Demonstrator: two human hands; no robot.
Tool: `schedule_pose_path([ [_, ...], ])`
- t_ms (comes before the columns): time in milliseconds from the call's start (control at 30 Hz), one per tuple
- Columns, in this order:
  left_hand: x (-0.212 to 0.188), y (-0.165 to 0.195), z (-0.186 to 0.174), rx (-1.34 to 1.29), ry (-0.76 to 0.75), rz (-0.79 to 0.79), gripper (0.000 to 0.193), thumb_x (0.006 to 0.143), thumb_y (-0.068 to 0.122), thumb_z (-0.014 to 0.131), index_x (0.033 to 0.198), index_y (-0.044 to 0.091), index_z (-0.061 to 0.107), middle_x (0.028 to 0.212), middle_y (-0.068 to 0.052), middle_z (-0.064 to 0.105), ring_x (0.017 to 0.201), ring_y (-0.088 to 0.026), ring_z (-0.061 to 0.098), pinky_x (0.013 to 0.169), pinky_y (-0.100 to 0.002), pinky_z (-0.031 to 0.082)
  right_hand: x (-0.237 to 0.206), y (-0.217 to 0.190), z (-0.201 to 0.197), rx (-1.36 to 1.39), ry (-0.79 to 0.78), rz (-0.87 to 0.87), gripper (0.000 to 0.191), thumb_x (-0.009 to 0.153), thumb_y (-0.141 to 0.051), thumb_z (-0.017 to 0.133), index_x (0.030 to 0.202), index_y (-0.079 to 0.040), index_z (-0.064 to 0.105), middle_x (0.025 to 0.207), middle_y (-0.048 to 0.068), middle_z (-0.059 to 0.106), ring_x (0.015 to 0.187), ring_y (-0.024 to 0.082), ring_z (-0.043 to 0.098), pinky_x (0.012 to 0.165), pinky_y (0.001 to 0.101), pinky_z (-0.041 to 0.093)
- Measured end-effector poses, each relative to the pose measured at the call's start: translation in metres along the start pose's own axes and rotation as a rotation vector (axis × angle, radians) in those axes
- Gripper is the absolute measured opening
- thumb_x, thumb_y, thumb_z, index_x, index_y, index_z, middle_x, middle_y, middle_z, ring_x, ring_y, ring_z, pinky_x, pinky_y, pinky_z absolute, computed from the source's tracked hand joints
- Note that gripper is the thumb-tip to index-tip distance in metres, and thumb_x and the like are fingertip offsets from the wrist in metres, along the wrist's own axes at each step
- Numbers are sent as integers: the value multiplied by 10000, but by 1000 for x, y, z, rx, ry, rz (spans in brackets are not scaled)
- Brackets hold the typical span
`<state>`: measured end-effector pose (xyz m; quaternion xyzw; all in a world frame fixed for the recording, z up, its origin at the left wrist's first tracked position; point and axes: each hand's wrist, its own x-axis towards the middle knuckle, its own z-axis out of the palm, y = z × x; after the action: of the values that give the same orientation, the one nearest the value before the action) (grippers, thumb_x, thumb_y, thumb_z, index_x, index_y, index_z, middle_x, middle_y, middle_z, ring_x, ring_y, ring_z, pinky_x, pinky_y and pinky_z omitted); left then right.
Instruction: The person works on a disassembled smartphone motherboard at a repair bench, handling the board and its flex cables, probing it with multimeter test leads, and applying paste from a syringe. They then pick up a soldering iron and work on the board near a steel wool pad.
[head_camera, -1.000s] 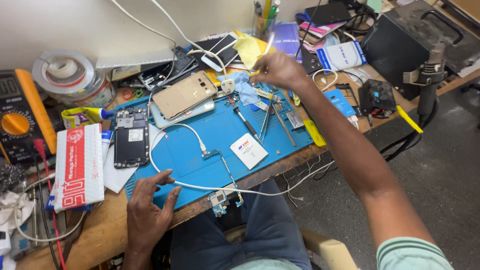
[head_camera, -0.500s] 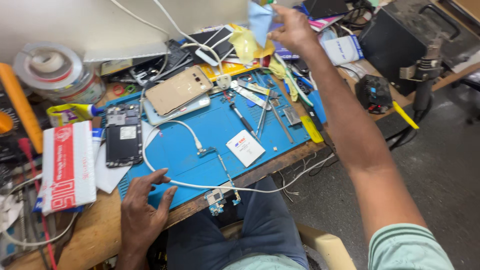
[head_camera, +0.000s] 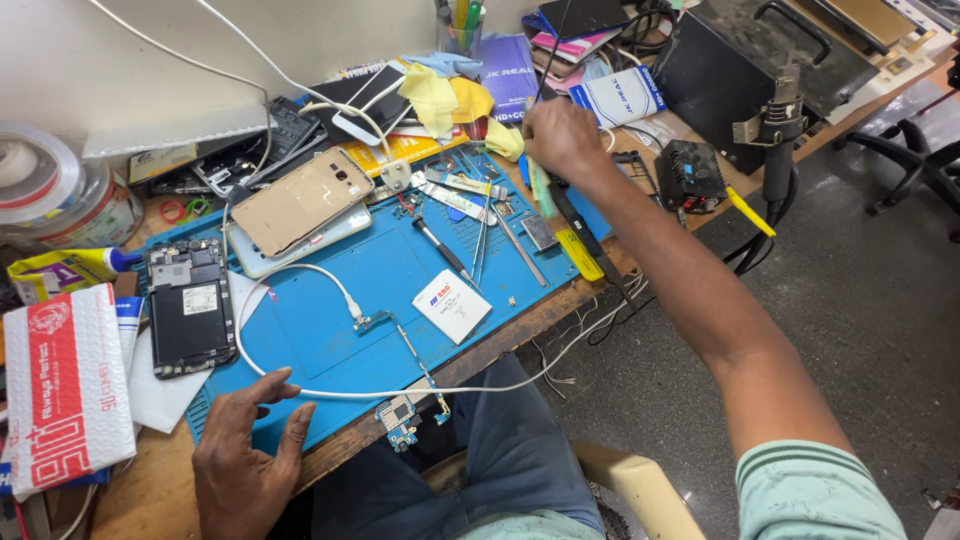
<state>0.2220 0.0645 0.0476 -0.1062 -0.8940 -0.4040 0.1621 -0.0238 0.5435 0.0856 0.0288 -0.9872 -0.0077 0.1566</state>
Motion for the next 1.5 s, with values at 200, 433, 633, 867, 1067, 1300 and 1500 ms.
schedule_pose_path([
  [200, 0, -7, 2, 26, -38, -17, 453, 802, 169, 801, 1231, 92, 676, 1056, -76, 759, 1031, -234, 703, 815, -394, 586, 33, 19, -46, 426, -199, 111, 87, 820, -105, 764, 895, -76, 799, 837, 110, 786, 699, 169, 759, 675, 322, 617],
  [433, -2, -12, 5, 64, -56, -43, 454, 811, 182, 792, 1242, 97, 675, 1044, -86, 753, 1031, -226, 710, 847, -406, 596, 81, -3, -63, 713, 124, -47, 233, 837, -106, 759, 1067, -113, 730, 916, 78, 784, 764, 94, 757, 700, 278, 616],
  [633, -2, -17, 5, 65, -55, -38, 469, 809, 192, 794, 1253, 97, 673, 1032, -77, 758, 1003, -227, 711, 846, -405, 594, 43, 5, -53, 82, -195, 51, 333, 834, -368, 846, 947, -56, 816, 925, 182, 770, 828, 291, 746, 795, 426, 601],
  [867, 1, -23, 9, 11, -15, 0, 470, 774, 197, 804, 1224, 121, 691, 989, -65, 762, 979, -213, 722, 804, -390, 595, -20, 4, -23, 186, -270, 271, 360, 809, -348, 793, 847, 10, 793, 802, 196, 757, 739, 330, 759, 715, 445, 604],
  [1067, 5, -36, 12, 85, -110, -53, 457, 790, 211, 797, 1225, 123, 688, 979, -69, 775, 1017, -216, 728, 815, -396, 608, 16, 33, -22, 281, -3, 284, 175, 867, -209, 742, 897, -59, 825, 829, 177, 765, 764, 321, 759, 720, 427, 628],
  [1300, -12, -88, 40, 90, -17, -72, 480, 772, 263, 843, 1214, 136, 704, 937, -87, 789, 947, -222, 758, 782, -417, 622, 58, 0, -12, 596, 331, 143, 444, 702, -246, 910, 1054, -37, 739, 982, 173, 774, 879, 286, 741, 795, 425, 572],
  [1500, 39, -144, 61, -47, -366, -85, 550, 734, 279, 851, 1228, 108, 680, 913, -109, 798, 922, -249, 775, 769, -436, 625, 84, 7, -41, 788, 251, 544, 336, 716, -254, 919, 923, -38, 768, 932, 119, 789, 885, 256, 752, 829, 393, 574],
])
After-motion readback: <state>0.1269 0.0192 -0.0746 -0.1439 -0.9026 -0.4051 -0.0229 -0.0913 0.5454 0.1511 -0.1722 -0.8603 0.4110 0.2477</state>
